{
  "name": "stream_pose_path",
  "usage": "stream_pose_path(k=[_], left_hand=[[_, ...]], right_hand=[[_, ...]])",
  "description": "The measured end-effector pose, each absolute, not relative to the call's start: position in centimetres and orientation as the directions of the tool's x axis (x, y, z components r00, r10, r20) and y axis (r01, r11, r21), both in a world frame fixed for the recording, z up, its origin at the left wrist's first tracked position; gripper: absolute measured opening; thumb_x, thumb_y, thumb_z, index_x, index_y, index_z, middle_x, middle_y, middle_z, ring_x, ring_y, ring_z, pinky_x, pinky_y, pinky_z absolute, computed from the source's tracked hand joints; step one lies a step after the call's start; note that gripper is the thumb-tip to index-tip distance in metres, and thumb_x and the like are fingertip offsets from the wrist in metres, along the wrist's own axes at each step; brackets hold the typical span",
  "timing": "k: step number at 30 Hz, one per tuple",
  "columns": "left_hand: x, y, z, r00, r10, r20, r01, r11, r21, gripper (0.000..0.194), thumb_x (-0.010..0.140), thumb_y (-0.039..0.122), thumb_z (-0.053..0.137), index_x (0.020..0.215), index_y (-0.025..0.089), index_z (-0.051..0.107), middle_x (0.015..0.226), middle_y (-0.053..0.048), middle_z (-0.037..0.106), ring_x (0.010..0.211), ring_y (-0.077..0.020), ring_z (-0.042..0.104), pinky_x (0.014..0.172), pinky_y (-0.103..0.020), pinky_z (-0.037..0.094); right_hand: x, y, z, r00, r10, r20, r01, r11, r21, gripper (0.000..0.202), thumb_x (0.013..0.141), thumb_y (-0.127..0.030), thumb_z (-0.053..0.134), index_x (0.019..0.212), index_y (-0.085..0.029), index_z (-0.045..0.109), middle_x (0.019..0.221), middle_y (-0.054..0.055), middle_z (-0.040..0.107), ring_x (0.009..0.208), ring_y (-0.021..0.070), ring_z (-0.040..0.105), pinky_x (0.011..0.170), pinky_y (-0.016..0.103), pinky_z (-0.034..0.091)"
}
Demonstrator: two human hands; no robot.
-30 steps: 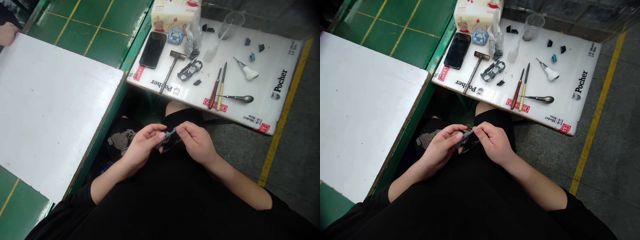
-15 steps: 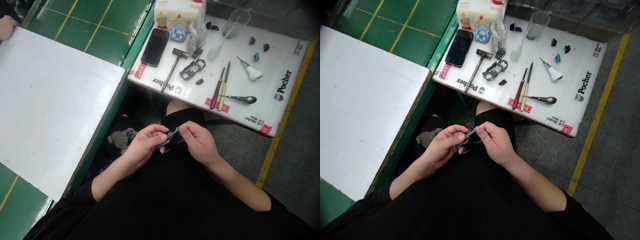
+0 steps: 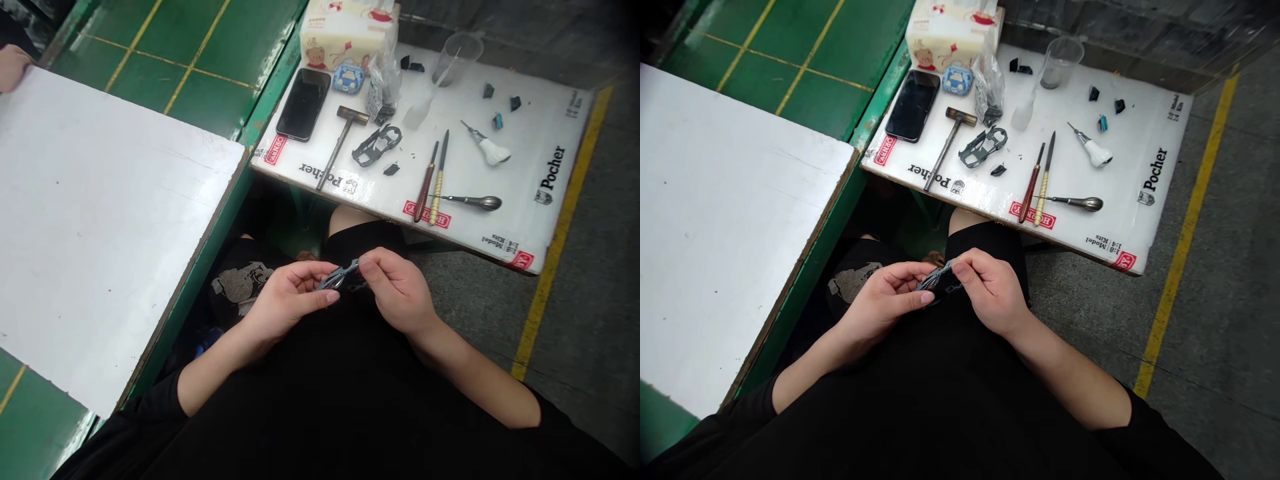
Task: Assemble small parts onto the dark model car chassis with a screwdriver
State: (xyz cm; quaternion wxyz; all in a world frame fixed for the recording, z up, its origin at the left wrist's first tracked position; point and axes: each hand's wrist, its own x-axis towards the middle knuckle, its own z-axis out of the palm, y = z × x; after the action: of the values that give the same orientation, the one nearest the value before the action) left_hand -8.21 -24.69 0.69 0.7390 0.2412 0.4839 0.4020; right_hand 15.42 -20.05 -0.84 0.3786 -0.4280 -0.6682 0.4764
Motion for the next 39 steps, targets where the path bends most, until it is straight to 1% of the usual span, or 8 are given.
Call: stream_pose_path(k=[8, 16, 21, 24, 26, 31, 35, 39], left_hand=[[-8.3, -25.1, 1.4, 0.161, 0.916, -0.367, -0.378, 0.401, 0.834, 0.044, 0.086, 0.023, 0.11, 0.126, 0.033, 0.096, 0.113, -0.004, 0.086, 0.106, -0.0187, 0.078, 0.099, -0.03, 0.065], [-8.2, -25.3, 1.0, 0.159, 0.915, -0.371, -0.442, 0.402, 0.802, 0.047, 0.094, 0.039, 0.104, 0.138, 0.029, 0.092, 0.115, -0.007, 0.081, 0.103, -0.0202, 0.075, 0.095, -0.031, 0.063], [-8.4, -24.3, 0.7, 0.355, 0.8, -0.484, -0.5, 0.6, 0.624, 0.042, 0.104, 0.052, 0.092, 0.129, 0.019, 0.092, 0.133, -0.018, 0.085, 0.124, -0.0317, 0.081, 0.105, -0.039, 0.068], [-8.7, -24.1, 1.0, 0.653, 0.61, -0.449, -0.413, 0.784, 0.464, 0.054, 0.099, 0.051, 0.097, 0.143, 0.021, 0.086, 0.132, -0.021, 0.086, 0.113, -0.037, 0.088, 0.091, -0.044, 0.073], [-8.6, -24.1, 1.2, 0.71, 0.562, -0.424, -0.38, 0.813, 0.441, 0.061, 0.096, 0.046, 0.101, 0.15, 0.023, 0.083, 0.127, -0.019, 0.086, 0.102, -0.0338, 0.089, 0.081, -0.039, 0.073], [-8.0, -24.5, 1.3, 0.549, 0.687, -0.477, -0.434, 0.722, 0.539, 0.051, 0.091, 0.032, 0.106, 0.135, 0.019, 0.085, 0.098, -0.006, 0.08, 0.08, -0.0192, 0.079, 0.074, -0.03, 0.07], [-7.9, -24.7, 1.3, 0.335, 0.805, -0.49, -0.467, 0.593, 0.655, 0.044, 0.092, 0.028, 0.106, 0.129, 0.02, 0.084, 0.102, -0.004, 0.08, 0.085, -0.017, 0.078, 0.08, -0.029, 0.071], [-7.9, -24.8, 1.4, 0.262, 0.842, -0.472, -0.467, 0.539, 0.702, 0.041, 0.095, 0.029, 0.104, 0.127, 0.018, 0.083, 0.109, -0.006, 0.082, 0.09, -0.0173, 0.08, 0.083, -0.028, 0.07]], right_hand=[[15.4, -20.0, -0.7, -0.337, 0.939, 0.072, 0.208, 0.149, -0.967, 0.034, 0.127, -0.042, 0.066, 0.1, -0.025, 0.077, 0.085, -0.003, 0.072, 0.073, 0.0126, 0.065, 0.069, 0.026, 0.05], [15.7, -20.6, -2.4, -0.31, 0.948, -0.076, 0.057, -0.061, -0.996, 0.042, 0.124, -0.059, 0.069, 0.1, -0.025, 0.076, 0.083, -0.001, 0.063, 0.068, 0.0145, 0.057, 0.062, 0.029, 0.046], [16.3, -20.5, -2.8, -0.375, 0.913, 0.161, -0.121, 0.124, -0.985, 0.034, 0.124, -0.054, 0.069, 0.105, -0.027, 0.077, 0.086, 0.001, 0.067, 0.068, 0.0172, 0.059, 0.064, 0.033, 0.049], [16.7, -19.8, -2.2, -0.459, 0.83, 0.317, -0.186, 0.259, -0.948, 0.025, 0.124, -0.049, 0.069, 0.116, -0.03, 0.082, 0.09, 0.003, 0.074, 0.075, 0.0213, 0.068, 0.071, 0.037, 0.055], [16.9, -19.2, -1.5, -0.494, 0.783, 0.379, -0.152, 0.351, -0.924, 0.024, 0.126, -0.045, 0.065, 0.13, -0.032, 0.084, 0.098, 0.004, 0.079, 0.084, 0.0223, 0.073, 0.077, 0.039, 0.059], [16.7, -18.7, -0.6, -0.483, 0.836, 0.26, 0.102, 0.348, -0.932, 0.033, 0.127, -0.052, 0.065, 0.146, -0.033, 0.084, 0.107, 0.004, 0.078, 0.096, 0.0205, 0.074, 0.09, 0.037, 0.06], [16.7, -19.3, -1.0, -0.419, 0.905, 0.069, 0.151, 0.144, -0.978, 0.034, 0.126, -0.056, 0.065, 0.14, -0.032, 0.084, 0.109, 0.002, 0.077, 0.096, 0.0197, 0.074, 0.089, 0.037, 0.059], [16.8, -19.6, -1.1, -0.436, 0.898, 0.056, 0.176, 0.147, -0.973, 0.031, 0.122, -0.055, 0.072, 0.128, -0.028, 0.086, 0.104, 0.002, 0.079, 0.093, 0.0194, 0.076, 0.085, 0.034, 0.059]])
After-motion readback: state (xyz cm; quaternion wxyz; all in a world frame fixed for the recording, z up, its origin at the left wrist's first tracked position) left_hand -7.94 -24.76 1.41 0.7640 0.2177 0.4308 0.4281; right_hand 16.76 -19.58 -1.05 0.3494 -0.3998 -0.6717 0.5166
